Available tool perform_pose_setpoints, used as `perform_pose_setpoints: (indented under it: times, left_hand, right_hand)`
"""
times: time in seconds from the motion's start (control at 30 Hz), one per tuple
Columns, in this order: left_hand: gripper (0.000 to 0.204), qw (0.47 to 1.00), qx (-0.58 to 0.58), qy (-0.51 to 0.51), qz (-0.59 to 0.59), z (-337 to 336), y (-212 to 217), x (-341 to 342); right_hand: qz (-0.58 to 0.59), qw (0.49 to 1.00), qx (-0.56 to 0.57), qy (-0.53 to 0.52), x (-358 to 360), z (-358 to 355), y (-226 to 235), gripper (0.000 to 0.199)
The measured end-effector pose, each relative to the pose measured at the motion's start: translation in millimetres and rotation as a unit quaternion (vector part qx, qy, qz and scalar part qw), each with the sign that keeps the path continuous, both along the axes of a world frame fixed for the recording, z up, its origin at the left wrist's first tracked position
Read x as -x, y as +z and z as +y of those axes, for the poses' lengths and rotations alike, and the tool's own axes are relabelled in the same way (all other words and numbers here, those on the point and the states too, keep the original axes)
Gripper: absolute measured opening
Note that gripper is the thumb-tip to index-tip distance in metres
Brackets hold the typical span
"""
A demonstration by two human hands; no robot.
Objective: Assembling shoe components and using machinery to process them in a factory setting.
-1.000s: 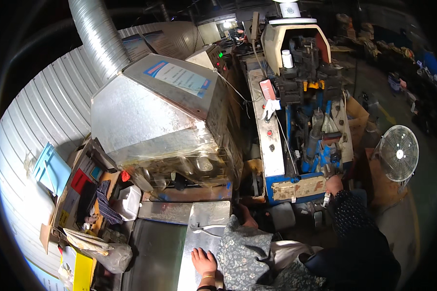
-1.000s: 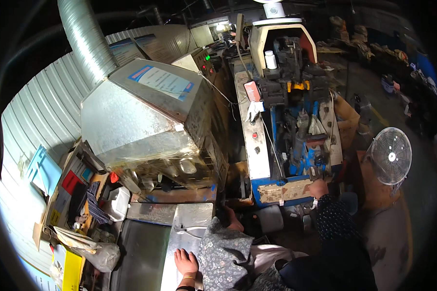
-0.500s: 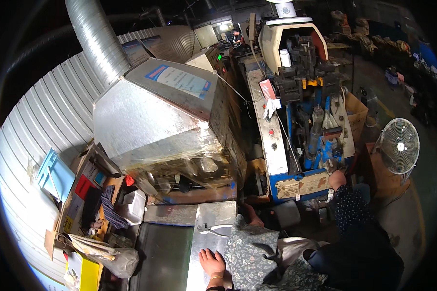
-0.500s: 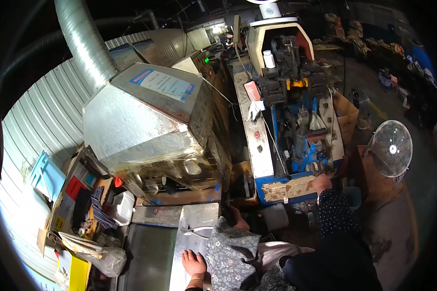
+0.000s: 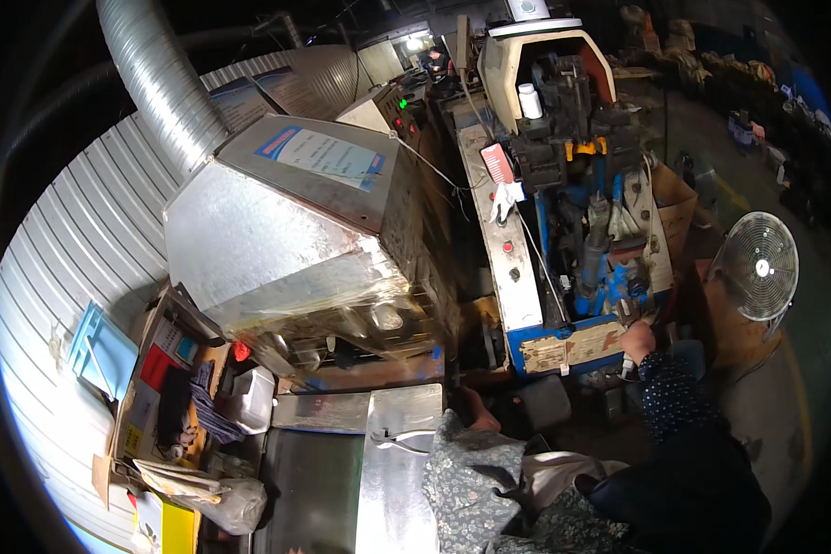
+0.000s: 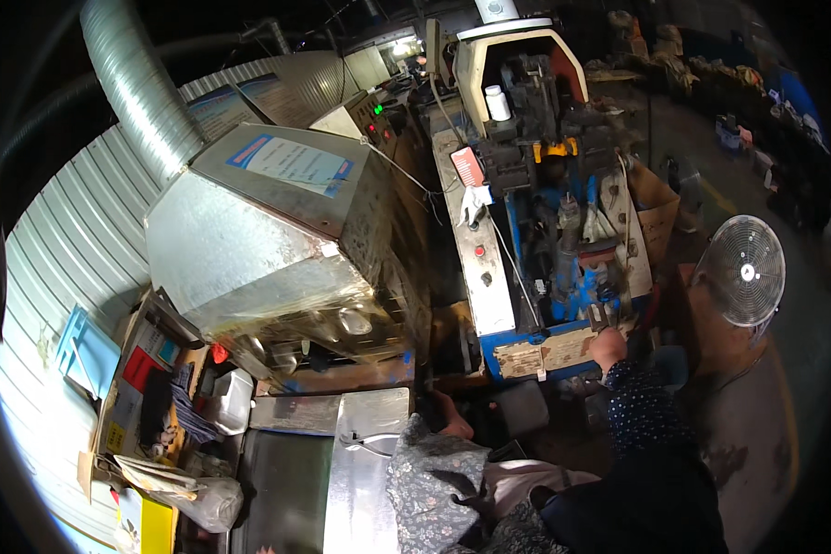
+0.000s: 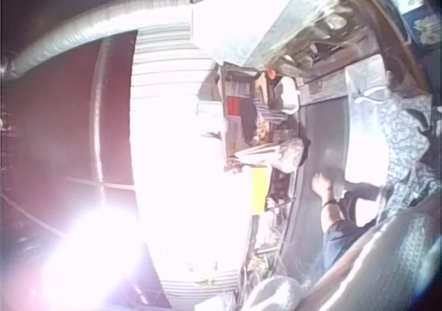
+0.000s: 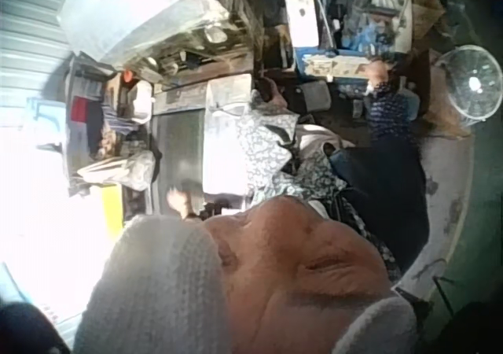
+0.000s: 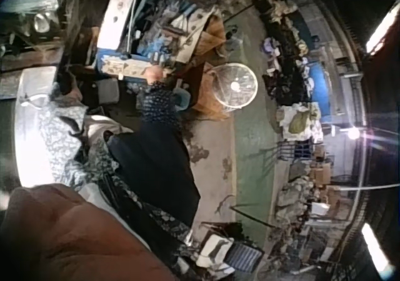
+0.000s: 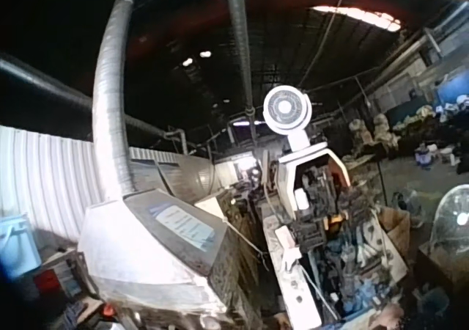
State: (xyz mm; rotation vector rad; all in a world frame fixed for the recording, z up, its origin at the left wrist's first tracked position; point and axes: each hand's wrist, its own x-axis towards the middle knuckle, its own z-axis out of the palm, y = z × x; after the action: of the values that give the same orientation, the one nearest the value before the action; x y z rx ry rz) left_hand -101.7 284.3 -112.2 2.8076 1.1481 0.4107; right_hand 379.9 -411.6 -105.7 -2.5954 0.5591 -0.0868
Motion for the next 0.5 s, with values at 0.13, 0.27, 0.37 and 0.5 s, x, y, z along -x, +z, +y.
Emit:
perform_pose_setpoints:
  times: [0.13, 0.27, 0.37, 0.5]
  left_hand:
    - [0.030, 0.993, 0.099, 0.063, -0.016, -28.4, 7.1, -4.6]
    - [0.034, 0.992, 0.107, 0.071, -0.005, -56.9, 20.5, -13.3]
    - [0.037, 0.991, 0.109, 0.071, 0.001, -62.7, 24.2, -10.9]
    - [0.041, 0.991, 0.114, 0.077, 0.004, -66.0, 21.0, -6.1]
  right_hand:
    - [-0.021, 1.000, -0.016, -0.008, 5.3, 3.4, 4.8, 0.022]
    - [-0.018, 0.999, -0.049, 0.004, 11.3, 5.9, 17.3, 0.021]
    - [-0.010, 0.998, -0.055, 0.020, 15.2, 7.6, 26.8, 0.026]
    - [-0.044, 0.996, -0.072, 0.028, 19.5, 9.8, 32.1, 0.029]
